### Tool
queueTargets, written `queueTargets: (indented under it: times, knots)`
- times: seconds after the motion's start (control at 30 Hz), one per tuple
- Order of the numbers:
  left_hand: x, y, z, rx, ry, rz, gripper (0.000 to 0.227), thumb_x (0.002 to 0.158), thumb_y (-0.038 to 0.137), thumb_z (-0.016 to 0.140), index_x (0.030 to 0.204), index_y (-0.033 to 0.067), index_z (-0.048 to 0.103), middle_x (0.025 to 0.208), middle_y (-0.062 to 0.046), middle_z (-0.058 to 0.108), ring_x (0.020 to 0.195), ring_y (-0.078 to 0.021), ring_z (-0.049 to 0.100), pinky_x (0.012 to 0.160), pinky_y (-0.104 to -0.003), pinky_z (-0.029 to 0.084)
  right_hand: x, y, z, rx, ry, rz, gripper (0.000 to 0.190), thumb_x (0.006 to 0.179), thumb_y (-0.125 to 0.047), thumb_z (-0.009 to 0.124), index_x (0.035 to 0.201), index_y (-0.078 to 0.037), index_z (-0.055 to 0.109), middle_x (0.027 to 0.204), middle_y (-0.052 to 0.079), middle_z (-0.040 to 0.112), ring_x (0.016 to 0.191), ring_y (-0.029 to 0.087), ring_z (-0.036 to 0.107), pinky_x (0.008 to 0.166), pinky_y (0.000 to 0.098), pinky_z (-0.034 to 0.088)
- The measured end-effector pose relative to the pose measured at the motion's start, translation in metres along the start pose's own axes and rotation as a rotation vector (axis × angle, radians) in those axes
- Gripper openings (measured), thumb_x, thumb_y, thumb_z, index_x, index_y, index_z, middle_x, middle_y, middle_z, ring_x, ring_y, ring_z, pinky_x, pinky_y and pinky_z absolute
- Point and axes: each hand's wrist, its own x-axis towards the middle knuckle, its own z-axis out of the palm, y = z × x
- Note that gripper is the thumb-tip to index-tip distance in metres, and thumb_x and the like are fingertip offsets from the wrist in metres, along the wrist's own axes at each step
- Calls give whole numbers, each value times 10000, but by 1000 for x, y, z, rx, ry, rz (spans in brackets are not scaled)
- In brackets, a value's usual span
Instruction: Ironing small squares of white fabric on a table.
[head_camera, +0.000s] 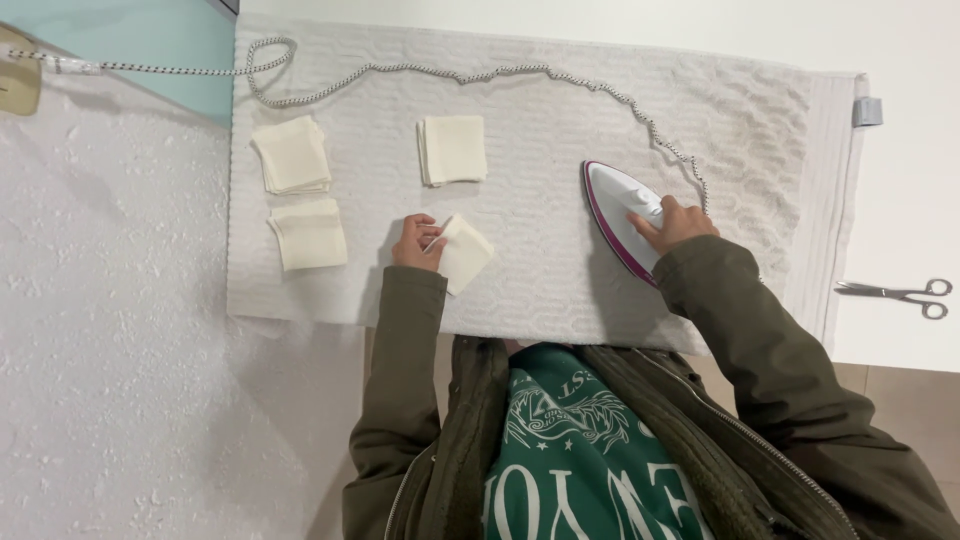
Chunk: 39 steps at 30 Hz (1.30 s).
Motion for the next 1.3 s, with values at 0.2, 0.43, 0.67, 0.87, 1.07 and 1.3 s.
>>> queueTargets:
  times: [0.2, 0.43, 0.67, 0.87, 1.07, 1.3]
  knots:
    - [-6, 4, 1, 93, 124, 130, 481, 781, -16, 807, 1182, 51, 551, 980, -93, 690, 921, -209, 681, 799, -350, 575, 3, -1, -1, 2, -91, 33, 660, 981, -627, 573, 1209, -12, 649, 832, 251, 742, 726, 371, 771, 678, 523, 625]
    - [-9, 11, -7, 428, 71, 95, 400, 728, 110, 873, 1072, 59, 675, 892, -80, 663, 940, -287, 608, 824, -443, 506, 2, 3, 3, -11, -47, 3, 668, 963, -633, 607, 1192, -7, 659, 843, 258, 732, 764, 391, 758, 705, 536, 605]
    - [22, 10, -52, 531, 47, 37, 309, 811, 199, 834, 1069, 95, 702, 1035, -79, 685, 1007, -278, 639, 889, -434, 504, 0, 5, 3, 12, 21, -38, 651, 961, -625, 617, 1156, -7, 669, 865, 279, 722, 783, 433, 735, 714, 535, 595]
    - [51, 70, 4, 749, 140, 467, 443, 735, 219, 860, 1132, 139, 681, 1162, -67, 645, 1165, -291, 548, 981, -529, 376, 4, 9, 8, 17, 31, -57, 660, 956, -640, 606, 1148, -11, 658, 884, 285, 722, 806, 440, 729, 721, 537, 587]
    - [65, 91, 46, 815, 69, 683, 377, 802, 171, 802, 1155, 115, 683, 1168, -50, 634, 1149, -246, 557, 1041, -476, 366, 10, 12, 15, -17, 35, -59, 658, 952, -646, 599, 1149, -21, 657, 863, 258, 730, 781, 420, 737, 704, 533, 594]
    - [76, 69, 43, 576, 237, 706, 104, 939, 187, 753, 1016, 118, 767, 1031, -2, 739, 1000, -207, 647, 987, -413, 435, 14, 12, 17, -29, -22, -51, 668, 959, -661, 573, 1162, -30, 654, 815, 236, 733, 717, 381, 752, 656, 528, 604]
